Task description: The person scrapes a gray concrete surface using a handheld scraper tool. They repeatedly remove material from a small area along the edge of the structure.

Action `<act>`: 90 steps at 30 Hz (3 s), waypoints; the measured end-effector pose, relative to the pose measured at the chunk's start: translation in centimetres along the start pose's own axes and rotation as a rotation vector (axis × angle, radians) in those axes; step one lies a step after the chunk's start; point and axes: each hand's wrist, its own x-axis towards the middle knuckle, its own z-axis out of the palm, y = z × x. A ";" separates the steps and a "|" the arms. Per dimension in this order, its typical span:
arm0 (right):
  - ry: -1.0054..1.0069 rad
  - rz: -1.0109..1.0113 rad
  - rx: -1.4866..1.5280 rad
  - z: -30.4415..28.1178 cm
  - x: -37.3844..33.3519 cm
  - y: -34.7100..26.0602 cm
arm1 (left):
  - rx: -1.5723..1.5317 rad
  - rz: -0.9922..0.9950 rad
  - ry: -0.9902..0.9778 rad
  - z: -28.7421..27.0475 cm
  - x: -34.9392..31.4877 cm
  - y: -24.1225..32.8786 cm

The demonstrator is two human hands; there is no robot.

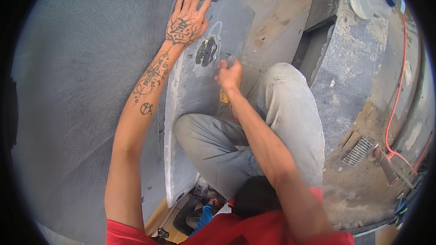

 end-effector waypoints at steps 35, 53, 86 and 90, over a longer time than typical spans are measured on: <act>-0.387 -0.064 -0.444 0.3 2.2 -5.2 | -0.074 0.033 0.066 2.8 0.7 0.4; -0.187 -0.106 -0.746 3.1 2.7 -5.9 | -0.089 0.018 0.076 3.3 0.9 0.7; -0.315 -0.741 -1.419 0.7 2.0 -6.0 | -0.102 0.003 -0.018 1.7 0.6 0.1; -0.167 -0.390 -0.965 -0.1 1.3 -5.1 | -0.132 -0.006 0.013 2.3 1.2 0.5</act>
